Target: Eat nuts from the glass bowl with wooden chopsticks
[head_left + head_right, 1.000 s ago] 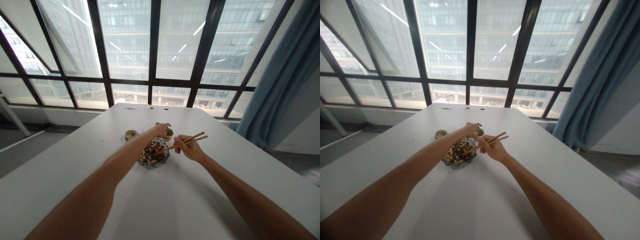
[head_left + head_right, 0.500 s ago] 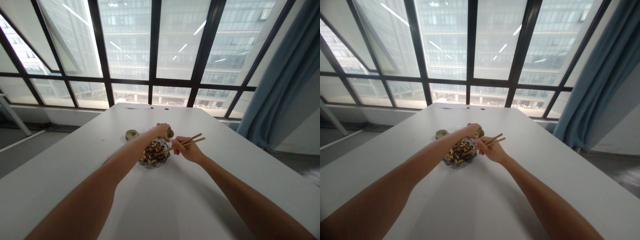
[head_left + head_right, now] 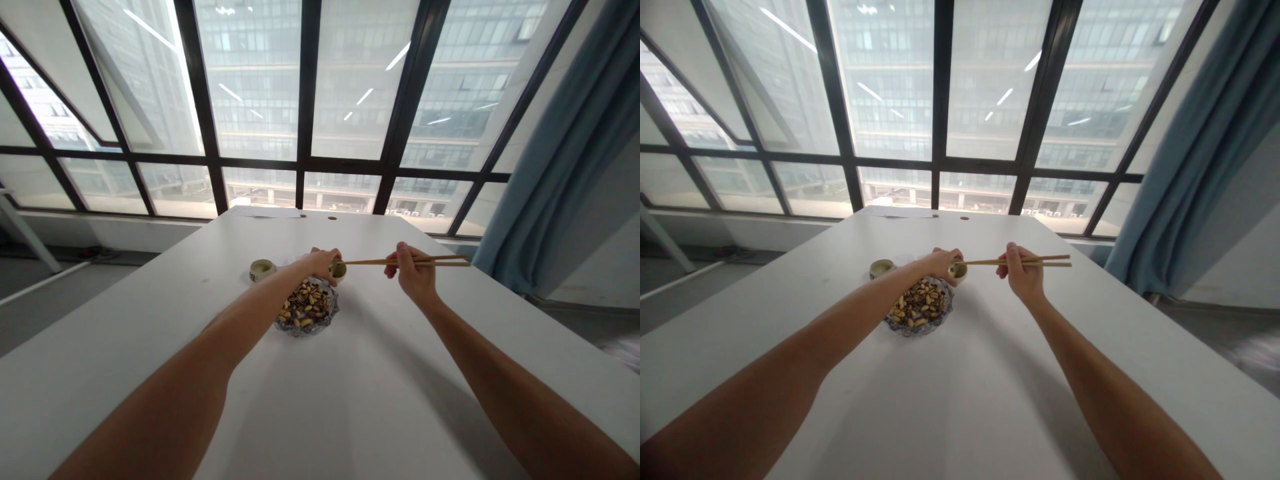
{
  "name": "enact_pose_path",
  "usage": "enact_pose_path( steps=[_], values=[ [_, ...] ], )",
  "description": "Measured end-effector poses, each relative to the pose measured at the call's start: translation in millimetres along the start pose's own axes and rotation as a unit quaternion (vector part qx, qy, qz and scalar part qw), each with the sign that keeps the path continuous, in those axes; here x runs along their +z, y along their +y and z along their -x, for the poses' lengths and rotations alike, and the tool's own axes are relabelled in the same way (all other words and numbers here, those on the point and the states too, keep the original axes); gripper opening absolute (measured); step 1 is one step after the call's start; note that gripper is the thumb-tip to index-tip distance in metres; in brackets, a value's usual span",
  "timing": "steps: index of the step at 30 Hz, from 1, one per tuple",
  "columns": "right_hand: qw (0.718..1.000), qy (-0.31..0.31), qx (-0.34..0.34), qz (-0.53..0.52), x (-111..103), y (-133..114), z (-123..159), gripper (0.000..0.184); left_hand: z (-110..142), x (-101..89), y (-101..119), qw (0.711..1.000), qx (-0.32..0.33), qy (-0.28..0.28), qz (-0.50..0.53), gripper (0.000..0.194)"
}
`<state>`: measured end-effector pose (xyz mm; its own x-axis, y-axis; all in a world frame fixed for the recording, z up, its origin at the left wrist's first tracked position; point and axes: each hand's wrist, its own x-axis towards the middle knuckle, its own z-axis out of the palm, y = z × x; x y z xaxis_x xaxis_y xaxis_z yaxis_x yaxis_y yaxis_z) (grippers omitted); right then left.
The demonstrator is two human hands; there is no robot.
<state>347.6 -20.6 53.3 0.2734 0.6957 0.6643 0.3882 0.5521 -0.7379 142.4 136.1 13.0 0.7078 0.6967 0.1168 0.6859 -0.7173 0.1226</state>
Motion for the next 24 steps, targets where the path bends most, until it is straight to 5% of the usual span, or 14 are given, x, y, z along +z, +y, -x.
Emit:
enact_pose_path(
  steps=[7,16,20,24],
  values=[
    [0.978,-0.132,-0.049,0.154,13,14,14,0.054,3,-2.9,3,1.0,-0.01,-0.01,0.006,0.087],
    [0.999,-0.031,-0.01,-0.015,12,-3,13,0.062,-8,-1.2,2,0.998,-0.054,-0.007,-0.034,0.081],
    [0.991,-0.121,0.045,-0.046,22,-16,21,0.066,-9,-5.4,3,0.995,-0.065,-0.019,-0.066,0.077],
    [0.979,-0.204,0.019,-0.007,30,-21,29,0.063,1,-16.5,0,0.996,-0.047,-0.004,-0.079,0.078]
  ],
)
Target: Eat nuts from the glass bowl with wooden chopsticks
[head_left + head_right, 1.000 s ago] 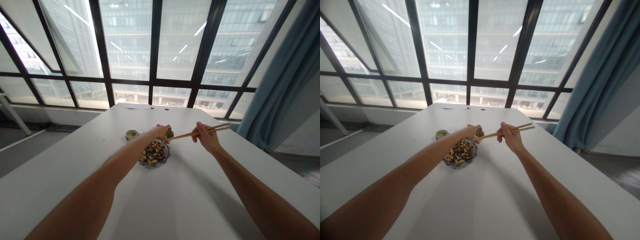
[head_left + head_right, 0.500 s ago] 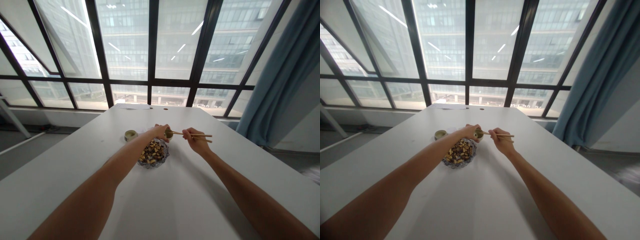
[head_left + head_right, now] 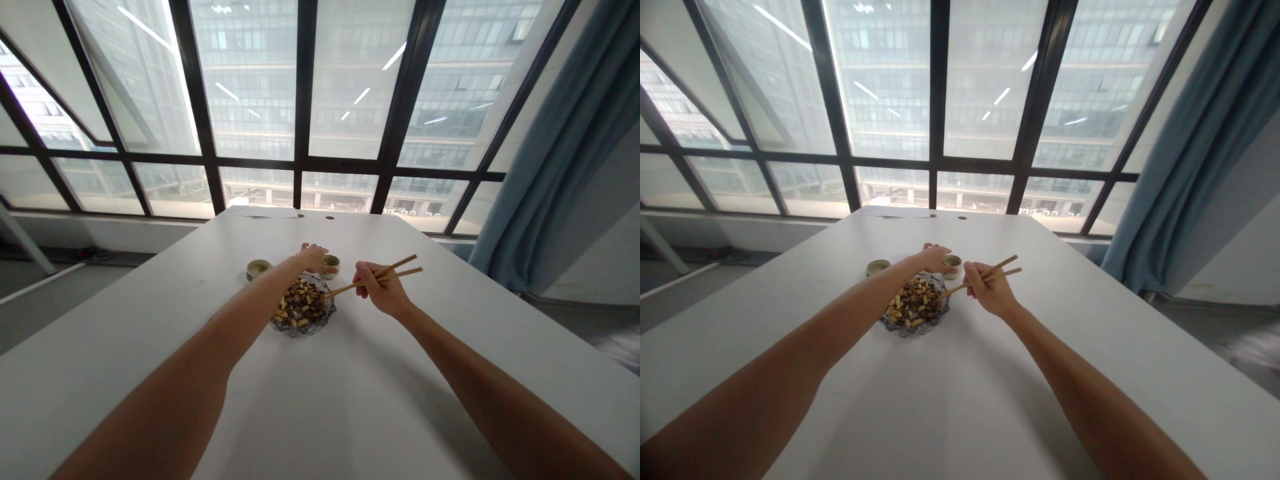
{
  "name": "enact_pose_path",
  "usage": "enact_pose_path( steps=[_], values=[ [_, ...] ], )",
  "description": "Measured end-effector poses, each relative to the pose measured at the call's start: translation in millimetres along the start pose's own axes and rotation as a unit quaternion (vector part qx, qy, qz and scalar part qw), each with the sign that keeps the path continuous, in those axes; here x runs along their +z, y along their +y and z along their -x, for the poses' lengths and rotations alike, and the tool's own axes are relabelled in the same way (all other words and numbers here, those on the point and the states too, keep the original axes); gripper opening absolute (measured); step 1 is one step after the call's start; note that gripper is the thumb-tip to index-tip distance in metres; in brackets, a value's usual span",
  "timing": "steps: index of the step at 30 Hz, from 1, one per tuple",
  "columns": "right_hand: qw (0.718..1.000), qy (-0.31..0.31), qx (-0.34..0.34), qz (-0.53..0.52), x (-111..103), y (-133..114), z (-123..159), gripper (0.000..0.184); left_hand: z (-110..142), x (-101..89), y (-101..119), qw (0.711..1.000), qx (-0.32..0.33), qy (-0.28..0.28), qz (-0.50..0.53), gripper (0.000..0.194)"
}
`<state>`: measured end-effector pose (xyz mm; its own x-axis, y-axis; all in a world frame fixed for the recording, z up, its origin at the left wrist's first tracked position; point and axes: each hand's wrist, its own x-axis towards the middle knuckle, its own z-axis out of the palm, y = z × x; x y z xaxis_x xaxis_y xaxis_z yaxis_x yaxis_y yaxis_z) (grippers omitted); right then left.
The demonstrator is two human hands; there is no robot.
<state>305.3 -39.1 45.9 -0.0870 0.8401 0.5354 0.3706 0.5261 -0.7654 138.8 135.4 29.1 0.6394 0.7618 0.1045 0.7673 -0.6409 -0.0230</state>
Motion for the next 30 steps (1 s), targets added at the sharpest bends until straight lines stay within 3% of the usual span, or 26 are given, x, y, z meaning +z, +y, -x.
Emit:
enact_pose_path(
  steps=[4,7,10,14,17,20,26,30],
  values=[
    [0.994,-0.065,-0.047,0.07,7,0,4,0.059,25,-12.0,-25,0.997,0.001,0.079,0.025,0.068],
    [0.994,-0.091,-0.039,0.04,11,4,5,0.058,54,-17.8,-54,0.986,-0.045,0.155,0.05,0.057],
    [0.999,-0.034,-0.005,-0.036,12,11,4,0.056,88,-14.1,-84,0.964,-0.094,0.234,0.088,0.05],
    [0.999,0.022,-0.001,-0.035,15,24,3,0.049,124,11.9,-111,0.928,-0.151,0.288,0.183,0.052],
    [1.0,0.002,-0.011,0.004,24,34,8,0.044,141,39.3,-117,0.881,-0.192,0.301,0.311,0.065],
    [1.0,-0.027,-0.009,0.005,34,41,14,0.042,150,60.7,-116,0.846,-0.193,0.308,0.391,0.074],
    [0.996,-0.046,0.021,-0.073,32,36,16,0.048,153,70.2,-110,0.856,-0.135,0.303,0.397,0.08],
    [0.993,-0.014,0.035,-0.11,24,29,10,0.052,154,66.9,-108,0.867,-0.137,0.29,0.382,0.08]
  ],
)
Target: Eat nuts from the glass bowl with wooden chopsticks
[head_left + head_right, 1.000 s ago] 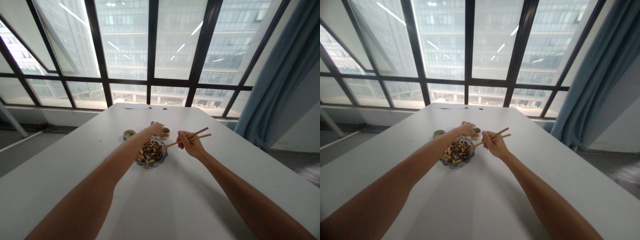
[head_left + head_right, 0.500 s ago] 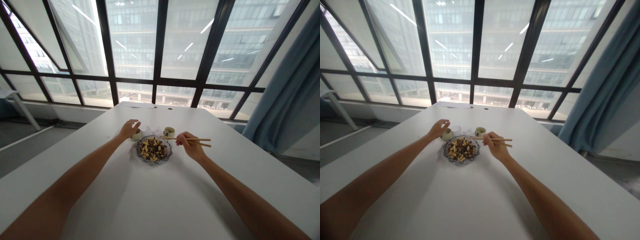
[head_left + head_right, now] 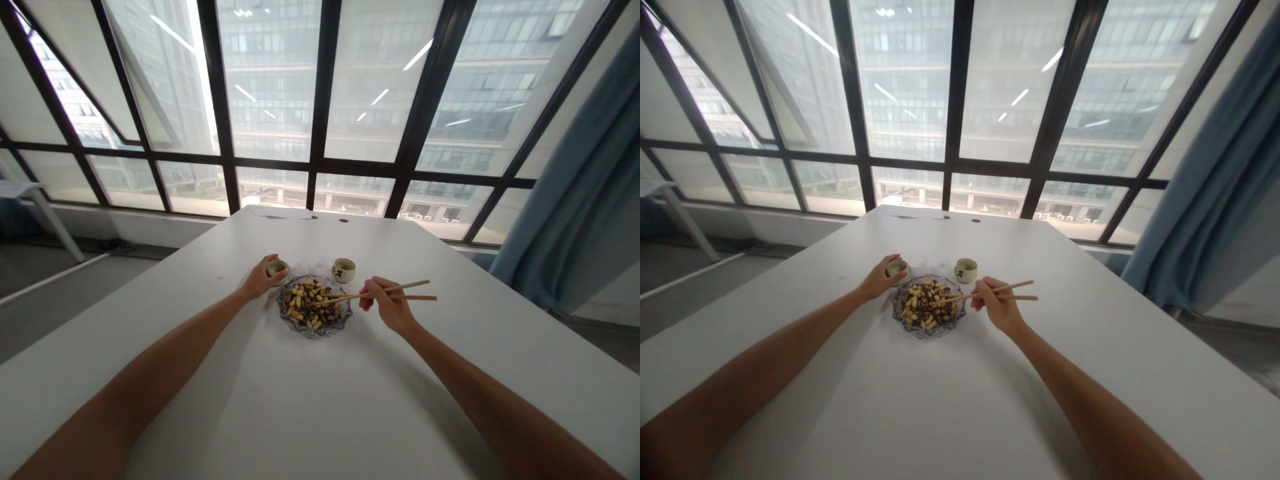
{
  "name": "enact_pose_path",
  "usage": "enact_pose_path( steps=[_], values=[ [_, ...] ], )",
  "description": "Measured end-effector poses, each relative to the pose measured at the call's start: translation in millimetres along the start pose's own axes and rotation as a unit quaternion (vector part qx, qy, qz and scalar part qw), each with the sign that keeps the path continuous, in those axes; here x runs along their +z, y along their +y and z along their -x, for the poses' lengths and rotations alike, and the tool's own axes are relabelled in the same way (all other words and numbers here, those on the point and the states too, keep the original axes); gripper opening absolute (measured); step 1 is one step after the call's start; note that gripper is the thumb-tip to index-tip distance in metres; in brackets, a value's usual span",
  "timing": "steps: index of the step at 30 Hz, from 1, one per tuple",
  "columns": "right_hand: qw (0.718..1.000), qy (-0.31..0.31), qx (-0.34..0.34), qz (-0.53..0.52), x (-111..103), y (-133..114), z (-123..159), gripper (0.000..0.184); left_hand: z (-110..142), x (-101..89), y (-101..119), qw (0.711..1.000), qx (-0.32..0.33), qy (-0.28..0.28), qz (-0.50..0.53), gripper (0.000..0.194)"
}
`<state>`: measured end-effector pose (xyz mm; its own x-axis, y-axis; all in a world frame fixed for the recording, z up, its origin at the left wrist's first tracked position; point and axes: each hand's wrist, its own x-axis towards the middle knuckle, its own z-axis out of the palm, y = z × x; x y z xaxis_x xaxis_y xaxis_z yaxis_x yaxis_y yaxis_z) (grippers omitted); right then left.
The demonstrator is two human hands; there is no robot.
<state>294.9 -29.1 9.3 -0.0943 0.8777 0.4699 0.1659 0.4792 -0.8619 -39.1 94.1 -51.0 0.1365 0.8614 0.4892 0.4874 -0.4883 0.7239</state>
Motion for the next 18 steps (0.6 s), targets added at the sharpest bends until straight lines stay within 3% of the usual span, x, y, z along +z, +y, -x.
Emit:
enact_pose_path(
  steps=[3,9,18],
  values=[
    [0.999,0.029,-0.011,0.008,1,3,-1,0.052,1,-0.7,3,1.0,0.0,-0.001,-0.014,0.079],
    [0.991,-0.005,-0.053,0.12,10,20,9,0.048,2,-2.0,6,1.0,-0.007,-0.001,-0.029,0.077],
    [0.981,0.033,-0.093,0.165,18,18,18,0.049,-1,-1.2,7,0.999,-0.004,-0.005,-0.042,0.08]
  ],
)
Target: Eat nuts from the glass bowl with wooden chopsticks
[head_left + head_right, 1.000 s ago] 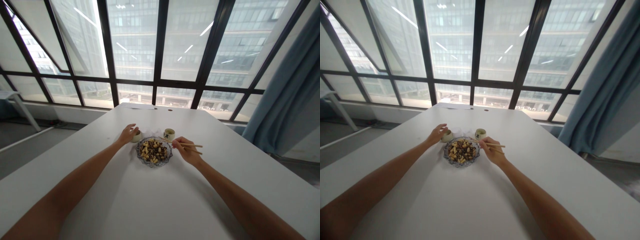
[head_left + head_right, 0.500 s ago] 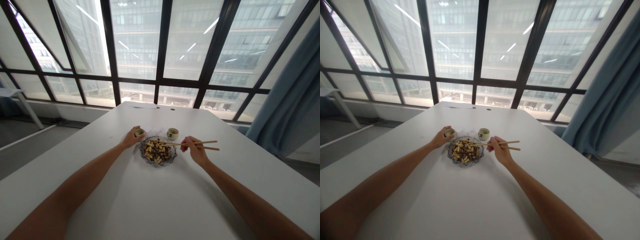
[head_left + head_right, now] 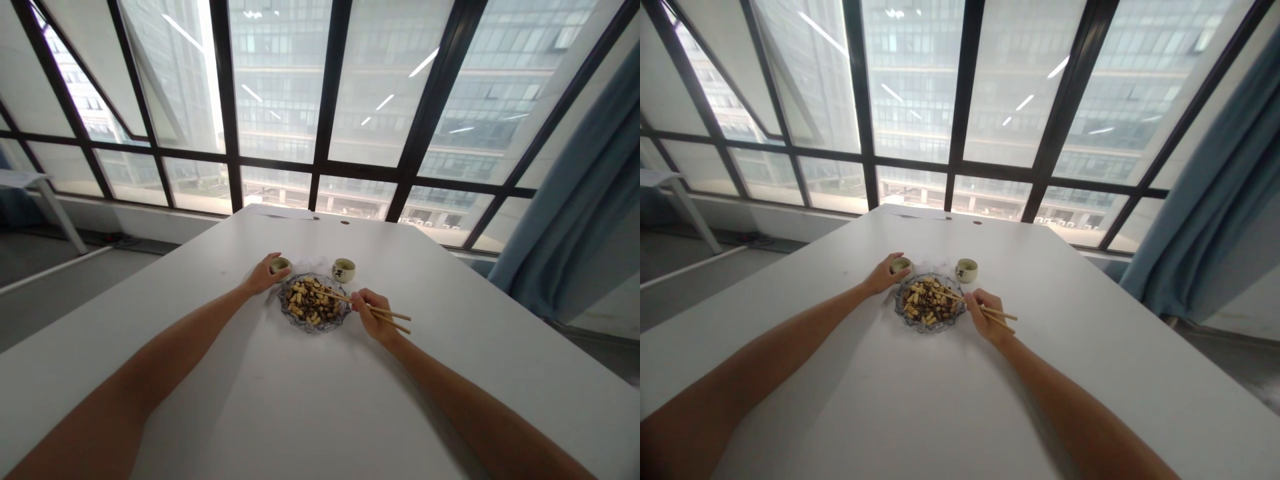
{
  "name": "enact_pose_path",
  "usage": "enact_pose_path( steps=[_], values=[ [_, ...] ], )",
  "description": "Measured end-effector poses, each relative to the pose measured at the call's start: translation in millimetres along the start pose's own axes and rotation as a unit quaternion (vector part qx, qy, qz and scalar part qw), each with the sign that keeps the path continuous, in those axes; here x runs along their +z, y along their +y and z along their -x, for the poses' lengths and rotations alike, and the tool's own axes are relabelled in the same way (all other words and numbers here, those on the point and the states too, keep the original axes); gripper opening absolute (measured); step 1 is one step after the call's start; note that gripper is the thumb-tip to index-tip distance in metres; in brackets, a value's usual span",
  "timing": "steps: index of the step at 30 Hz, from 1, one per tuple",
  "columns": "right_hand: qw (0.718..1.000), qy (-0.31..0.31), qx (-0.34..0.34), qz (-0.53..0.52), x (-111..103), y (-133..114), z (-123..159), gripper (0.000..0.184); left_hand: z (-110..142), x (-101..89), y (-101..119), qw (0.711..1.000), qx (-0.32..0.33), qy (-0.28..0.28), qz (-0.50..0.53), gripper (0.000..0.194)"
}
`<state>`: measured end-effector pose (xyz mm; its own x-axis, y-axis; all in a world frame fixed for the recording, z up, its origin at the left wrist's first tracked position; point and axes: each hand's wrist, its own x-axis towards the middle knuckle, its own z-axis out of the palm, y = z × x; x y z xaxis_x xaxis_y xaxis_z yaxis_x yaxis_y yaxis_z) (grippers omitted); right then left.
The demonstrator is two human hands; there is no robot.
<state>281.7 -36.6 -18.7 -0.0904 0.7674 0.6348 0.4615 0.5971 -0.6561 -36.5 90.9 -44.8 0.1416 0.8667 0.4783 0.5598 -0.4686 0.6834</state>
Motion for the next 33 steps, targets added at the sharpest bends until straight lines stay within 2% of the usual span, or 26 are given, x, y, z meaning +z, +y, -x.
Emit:
enact_pose_path(
  steps=[9,14,20,25,33],
  values=[
    [1.0,0.012,0.012,0.003,9,6,8,0.048,1,-0.3,1,1.0,-0.001,-0.001,-0.01,0.081],
    [1.0,0.005,-0.002,0.012,9,5,10,0.048,0,0.3,2,1.0,-0.014,-0.011,0.0,0.082],
    [1.0,-0.007,-0.016,0.018,9,4,11,0.045,0,0.8,3,1.0,-0.021,0.02,-0.008,0.083],
    [0.999,-0.025,-0.032,0.015,12,3,10,0.043,2,-3.2,5,0.999,-0.03,0.023,-0.01,0.085],
    [0.999,-0.018,-0.048,0.014,16,4,9,0.043,5,-4.7,-1,0.999,-0.032,0.022,0.016,0.089]
  ],
)
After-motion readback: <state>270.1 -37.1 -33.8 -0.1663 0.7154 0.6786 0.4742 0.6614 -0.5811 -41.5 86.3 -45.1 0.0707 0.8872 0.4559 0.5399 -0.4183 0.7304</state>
